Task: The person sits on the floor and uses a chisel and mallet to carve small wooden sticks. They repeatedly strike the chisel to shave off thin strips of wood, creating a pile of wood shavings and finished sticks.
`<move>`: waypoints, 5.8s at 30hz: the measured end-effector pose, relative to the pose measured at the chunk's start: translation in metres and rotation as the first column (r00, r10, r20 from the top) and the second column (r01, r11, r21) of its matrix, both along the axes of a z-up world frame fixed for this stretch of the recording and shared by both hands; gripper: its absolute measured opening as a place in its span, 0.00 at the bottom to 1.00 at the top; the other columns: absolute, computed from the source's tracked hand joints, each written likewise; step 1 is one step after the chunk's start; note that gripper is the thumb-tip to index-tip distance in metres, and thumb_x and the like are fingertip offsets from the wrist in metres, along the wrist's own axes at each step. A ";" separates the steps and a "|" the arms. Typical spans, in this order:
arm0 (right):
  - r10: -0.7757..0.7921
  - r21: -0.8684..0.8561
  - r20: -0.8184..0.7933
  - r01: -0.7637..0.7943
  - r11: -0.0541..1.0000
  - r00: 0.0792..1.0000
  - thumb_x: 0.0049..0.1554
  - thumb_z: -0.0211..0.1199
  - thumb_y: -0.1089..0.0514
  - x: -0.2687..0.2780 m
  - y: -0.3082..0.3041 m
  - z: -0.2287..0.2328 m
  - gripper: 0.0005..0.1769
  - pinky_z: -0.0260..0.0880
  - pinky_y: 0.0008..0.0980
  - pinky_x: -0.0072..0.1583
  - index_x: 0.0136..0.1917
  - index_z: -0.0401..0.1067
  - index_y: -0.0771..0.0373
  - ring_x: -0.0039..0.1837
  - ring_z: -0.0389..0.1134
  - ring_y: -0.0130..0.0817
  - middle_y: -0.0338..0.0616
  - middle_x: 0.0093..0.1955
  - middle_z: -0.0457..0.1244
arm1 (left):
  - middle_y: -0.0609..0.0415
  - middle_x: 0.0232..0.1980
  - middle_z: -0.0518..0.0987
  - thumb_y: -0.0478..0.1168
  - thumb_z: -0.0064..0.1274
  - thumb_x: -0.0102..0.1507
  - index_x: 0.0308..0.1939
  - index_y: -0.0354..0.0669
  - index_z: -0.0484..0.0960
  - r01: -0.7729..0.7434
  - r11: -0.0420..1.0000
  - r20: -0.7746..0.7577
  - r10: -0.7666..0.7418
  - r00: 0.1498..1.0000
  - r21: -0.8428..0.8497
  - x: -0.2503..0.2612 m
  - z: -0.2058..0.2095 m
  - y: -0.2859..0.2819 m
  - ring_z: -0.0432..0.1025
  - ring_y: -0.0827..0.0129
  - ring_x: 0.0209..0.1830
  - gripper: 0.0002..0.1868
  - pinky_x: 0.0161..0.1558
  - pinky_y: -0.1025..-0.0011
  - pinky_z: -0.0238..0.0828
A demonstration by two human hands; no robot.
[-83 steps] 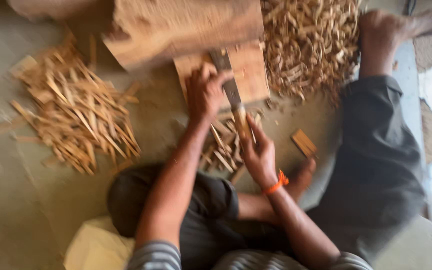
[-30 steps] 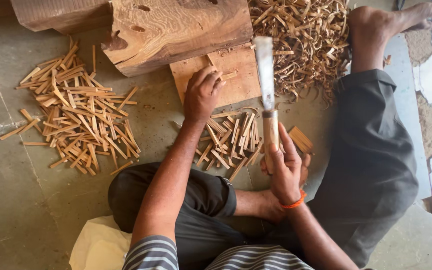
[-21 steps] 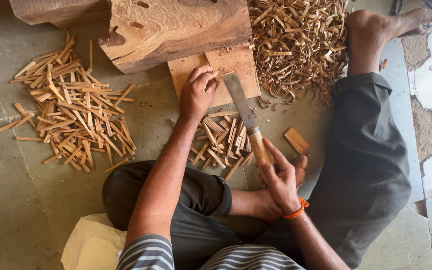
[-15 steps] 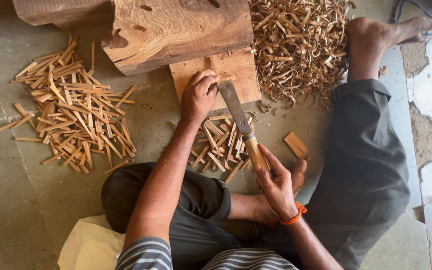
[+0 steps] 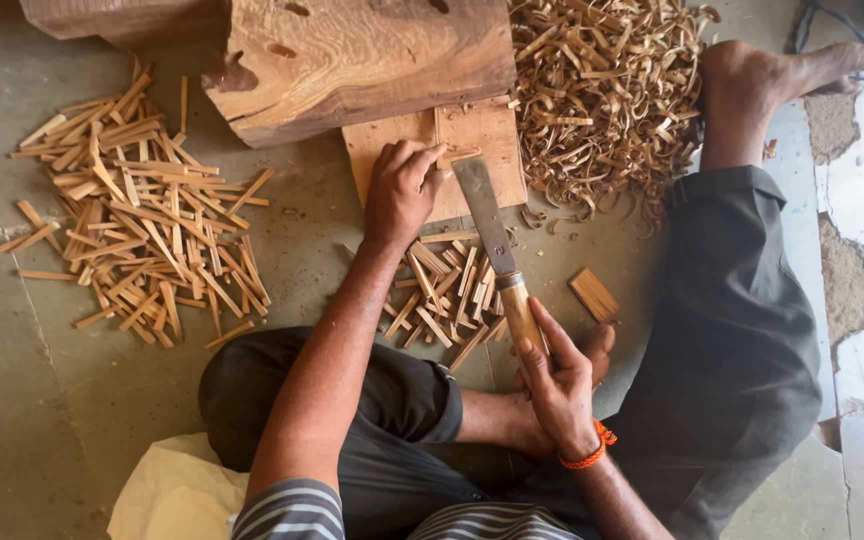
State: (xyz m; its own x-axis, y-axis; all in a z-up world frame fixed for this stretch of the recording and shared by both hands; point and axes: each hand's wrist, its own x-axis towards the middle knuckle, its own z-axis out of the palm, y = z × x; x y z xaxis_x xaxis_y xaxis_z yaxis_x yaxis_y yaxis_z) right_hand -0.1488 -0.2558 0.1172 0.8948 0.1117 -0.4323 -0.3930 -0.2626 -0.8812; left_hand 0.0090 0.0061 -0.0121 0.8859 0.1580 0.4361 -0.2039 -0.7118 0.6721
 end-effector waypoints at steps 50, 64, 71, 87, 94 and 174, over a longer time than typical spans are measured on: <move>-0.275 0.352 -0.051 0.275 0.895 0.960 0.65 0.53 0.55 0.034 0.030 -0.009 0.32 0.63 0.21 0.34 0.81 0.55 0.58 0.36 0.63 0.21 0.40 0.46 0.65 | 0.50 0.56 0.80 0.37 0.68 0.56 0.48 0.41 0.84 -0.003 0.991 0.097 -0.010 0.995 0.132 0.012 0.014 -0.013 0.73 0.61 0.54 0.18 0.57 0.64 0.72; -0.019 0.003 -0.116 0.019 1.000 0.993 0.61 0.60 0.57 0.019 0.001 0.002 0.32 0.59 0.20 0.34 0.78 0.61 0.56 0.33 0.58 0.18 0.34 0.39 0.65 | 0.52 0.46 0.78 0.31 0.66 0.56 0.50 0.45 0.86 -0.075 0.994 0.072 0.070 0.995 0.076 0.007 -0.001 -0.008 0.72 0.65 0.46 0.18 0.48 0.66 0.75; 0.005 -0.114 -0.074 -0.013 0.993 0.997 0.62 0.60 0.59 0.021 0.017 -0.001 0.31 0.51 0.19 0.34 0.78 0.64 0.56 0.31 0.53 0.16 0.34 0.33 0.59 | 0.61 0.36 0.73 0.29 0.66 0.56 0.39 0.56 0.85 -0.035 0.990 0.065 0.027 0.998 0.135 0.007 -0.006 -0.011 0.68 0.70 0.38 0.14 0.40 0.69 0.65; -0.240 0.395 -0.009 0.224 0.891 0.971 0.65 0.52 0.53 0.039 0.032 -0.013 0.33 0.63 0.23 0.33 0.81 0.54 0.60 0.34 0.63 0.23 0.43 0.43 0.66 | 0.49 0.53 0.79 0.36 0.67 0.59 0.54 0.40 0.85 -0.016 0.999 0.075 0.012 0.997 0.046 0.003 0.022 -0.009 0.73 0.61 0.53 0.19 0.55 0.62 0.72; -0.135 0.146 0.046 0.127 0.981 0.990 0.63 0.57 0.56 0.021 -0.003 -0.010 0.35 0.63 0.21 0.36 0.81 0.54 0.60 0.36 0.62 0.20 0.37 0.44 0.64 | 0.49 0.52 0.81 0.39 0.72 0.57 0.48 0.40 0.84 -0.039 0.998 -0.011 0.039 0.999 0.052 0.006 -0.013 -0.010 0.75 0.63 0.51 0.19 0.56 0.67 0.75; -0.020 -0.331 0.225 0.096 0.939 0.974 0.60 0.65 0.59 0.040 -0.014 -0.035 0.32 0.49 0.21 0.35 0.77 0.66 0.58 0.29 0.53 0.18 0.36 0.27 0.58 | 0.53 0.59 0.83 0.38 0.66 0.65 0.47 0.47 0.87 0.080 0.991 -0.014 -0.079 0.997 0.110 -0.008 -0.013 0.007 0.75 0.62 0.64 0.08 0.69 0.65 0.69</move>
State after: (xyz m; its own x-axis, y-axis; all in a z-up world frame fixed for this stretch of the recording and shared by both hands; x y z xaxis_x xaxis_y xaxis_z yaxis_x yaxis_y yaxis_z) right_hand -0.1088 -0.2693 0.0824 0.9707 -0.0621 -0.2322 -0.2281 -0.5419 -0.8089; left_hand 0.0012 0.0134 -0.0253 0.8979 0.0386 0.4385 -0.2567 -0.7634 0.5927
